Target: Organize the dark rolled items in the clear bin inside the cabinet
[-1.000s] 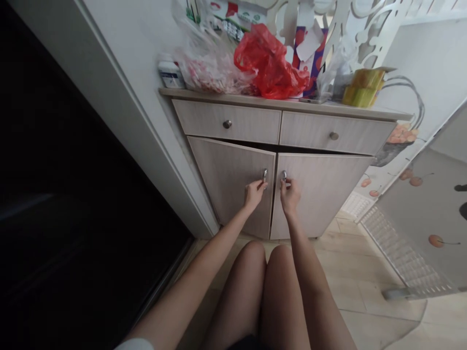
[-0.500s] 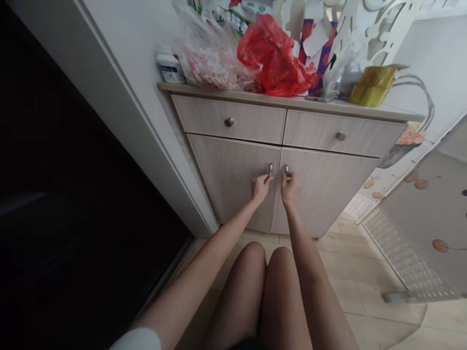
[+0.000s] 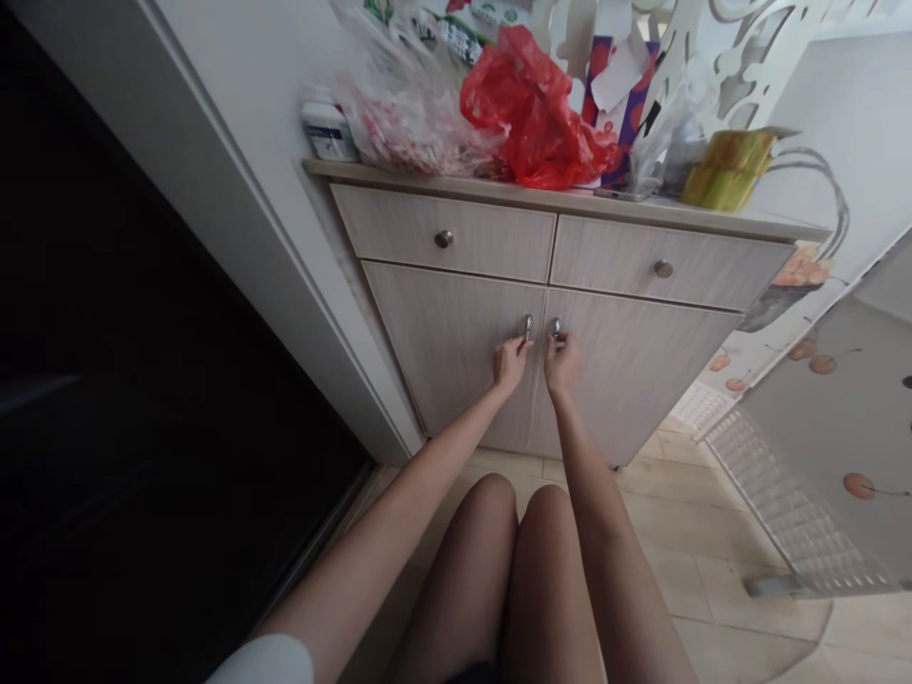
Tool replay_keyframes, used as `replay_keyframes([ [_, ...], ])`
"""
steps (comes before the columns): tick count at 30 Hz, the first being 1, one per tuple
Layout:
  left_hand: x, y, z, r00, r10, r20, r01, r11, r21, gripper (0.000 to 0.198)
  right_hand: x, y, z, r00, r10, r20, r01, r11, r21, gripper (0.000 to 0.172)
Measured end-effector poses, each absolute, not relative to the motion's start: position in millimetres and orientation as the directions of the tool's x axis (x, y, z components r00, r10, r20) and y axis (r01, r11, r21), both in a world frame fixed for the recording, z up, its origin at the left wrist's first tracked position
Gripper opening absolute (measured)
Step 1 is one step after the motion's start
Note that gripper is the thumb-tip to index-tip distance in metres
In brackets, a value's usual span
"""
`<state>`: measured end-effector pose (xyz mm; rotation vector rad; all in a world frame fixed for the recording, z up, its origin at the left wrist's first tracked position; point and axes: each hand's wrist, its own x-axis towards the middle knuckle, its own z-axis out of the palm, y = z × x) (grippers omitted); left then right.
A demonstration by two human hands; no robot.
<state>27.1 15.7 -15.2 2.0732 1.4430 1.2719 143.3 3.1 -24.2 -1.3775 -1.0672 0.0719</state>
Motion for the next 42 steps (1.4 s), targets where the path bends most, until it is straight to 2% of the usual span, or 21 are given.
replay_keyframes([
  [8, 30, 19, -15, 0.098, 0.859, 0.503, 0.619, -0.449, 0.645, 0.024, 144, 3, -23, 0.548, 0.626, 0.554, 0.526, 0.258, -0.811, 0.036],
  [14, 24, 19, 9, 0.166, 0.908, 0.385, 0.674, -0.390, 0.627, 0.016, 153, 4, -17, 0.508, 0.681, 0.527, 0.535, 0.229, -0.813, 0.039],
  [16, 15, 17, 19, 0.187, 0.928, 0.323, 0.644, -0.364, 0.673, 0.015, 161, -1, -12, 0.480, 0.723, 0.497, 0.525, 0.216, -0.823, 0.043],
  [18, 0, 12, 27, 0.185, 0.957, 0.222, 0.527, -0.287, 0.800, 0.029, 172, -14, -5, 0.463, 0.780, 0.421, 0.459, 0.195, -0.867, 0.050],
  [21, -29, -3, 33, 0.289, 0.956, 0.043, 0.142, -0.087, 0.986, 0.051, 187, -51, 4, 0.379, 0.886, 0.269, 0.170, 0.219, -0.961, 0.067],
  [24, -51, -28, 28, 0.402, 0.912, 0.080, -0.280, 0.039, 0.959, 0.046, 194, -92, 8, 0.156, 0.963, 0.221, -0.249, 0.255, -0.934, 0.084],
  [27, -51, -51, 16, 0.303, 0.939, 0.160, -0.530, 0.026, 0.848, 0.042, 190, -116, 3, 0.018, 0.966, 0.256, -0.493, 0.232, -0.839, 0.085],
  [32, -25, -65, -5, 0.248, 0.957, 0.147, -0.579, 0.024, 0.815, 0.040, 172, -110, -18, 0.048, 0.954, 0.297, -0.612, 0.264, -0.746, 0.076],
  [39, -15, -58, -18, 0.292, 0.947, 0.137, -0.592, 0.067, 0.803, 0.046, 166, -97, -33, 0.031, 0.959, 0.281, -0.640, 0.235, -0.731, 0.070],
  [42, -18, -54, -19, 0.320, 0.937, 0.139, -0.570, 0.074, 0.818, 0.047, 168, -95, -32, 0.052, 0.957, 0.284, -0.591, 0.259, -0.764, 0.067],
])
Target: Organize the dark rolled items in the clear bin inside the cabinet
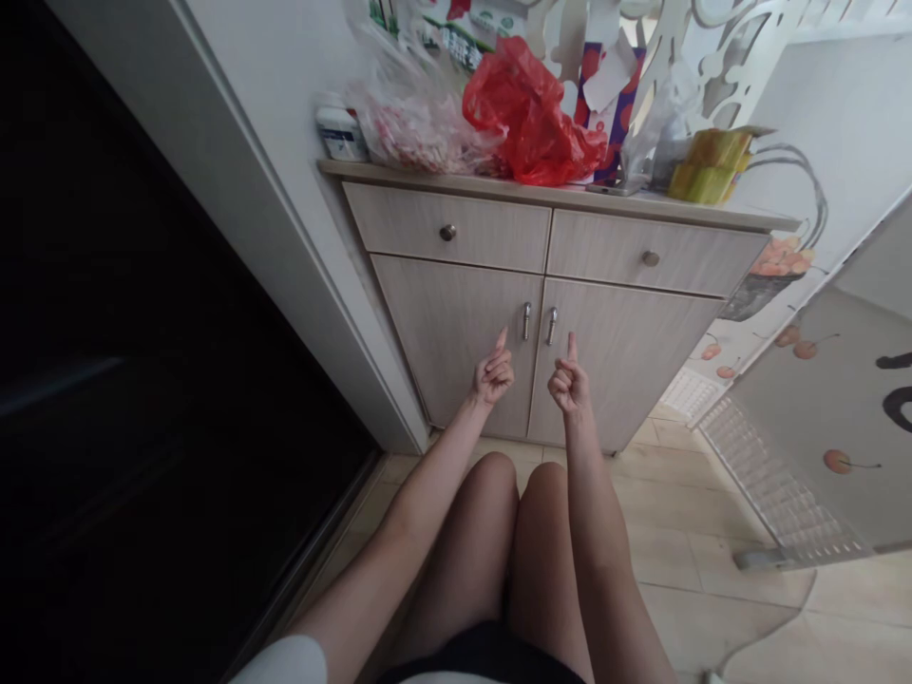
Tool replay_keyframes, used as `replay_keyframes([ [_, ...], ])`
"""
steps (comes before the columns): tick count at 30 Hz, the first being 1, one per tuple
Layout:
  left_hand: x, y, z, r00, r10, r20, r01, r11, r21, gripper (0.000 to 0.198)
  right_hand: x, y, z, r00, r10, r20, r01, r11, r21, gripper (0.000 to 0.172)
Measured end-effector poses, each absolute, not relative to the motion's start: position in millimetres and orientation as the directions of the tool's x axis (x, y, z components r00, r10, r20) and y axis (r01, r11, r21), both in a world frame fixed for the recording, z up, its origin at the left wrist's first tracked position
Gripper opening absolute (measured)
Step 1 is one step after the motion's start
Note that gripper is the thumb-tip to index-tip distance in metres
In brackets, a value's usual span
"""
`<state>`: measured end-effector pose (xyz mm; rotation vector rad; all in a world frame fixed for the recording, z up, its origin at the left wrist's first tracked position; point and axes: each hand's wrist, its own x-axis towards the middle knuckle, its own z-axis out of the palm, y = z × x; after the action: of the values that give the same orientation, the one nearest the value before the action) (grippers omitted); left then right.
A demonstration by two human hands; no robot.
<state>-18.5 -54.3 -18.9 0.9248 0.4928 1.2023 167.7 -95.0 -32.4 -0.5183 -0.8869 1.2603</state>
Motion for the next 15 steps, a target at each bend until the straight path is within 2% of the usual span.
replay_keyframes([
  [2, -18, -48, -17, 0.353, 0.929, 0.112, -0.486, 0.079, 0.870, 0.047, 167, -91, -31, 0.104, 0.957, 0.272, -0.464, 0.288, -0.838, 0.065],
  [3, -16, -43, -16, 0.349, 0.933, 0.087, -0.415, 0.070, 0.907, 0.046, 167, -88, -30, 0.163, 0.950, 0.268, -0.350, 0.309, -0.884, 0.062],
  [5, -8, -31, -10, 0.239, 0.969, 0.066, -0.218, -0.013, 0.976, 0.041, 165, -79, -27, 0.337, 0.885, 0.322, -0.001, 0.342, -0.940, 0.056],
  [7, 4, -16, -2, 0.043, 0.985, 0.165, 0.047, -0.167, 0.985, 0.034, 165, -63, -25, 0.459, 0.752, 0.474, 0.400, 0.302, -0.866, 0.051],
  [9, 19, -2, 6, -0.047, 0.944, 0.328, 0.309, -0.298, 0.903, 0.031, 165, -44, -24, 0.443, 0.659, 0.608, 0.656, 0.223, -0.721, 0.047],
  [11, 32, 8, 10, 0.001, 0.916, 0.402, 0.471, -0.355, 0.807, 0.034, 165, -22, -24, 0.389, 0.671, 0.631, 0.735, 0.187, -0.652, 0.043],
  [15, 42, 14, 5, 0.083, 0.921, 0.380, 0.556, -0.359, 0.749, 0.025, 161, 4, -30, 0.353, 0.778, 0.520, 0.688, 0.161, -0.707, 0.034],
])
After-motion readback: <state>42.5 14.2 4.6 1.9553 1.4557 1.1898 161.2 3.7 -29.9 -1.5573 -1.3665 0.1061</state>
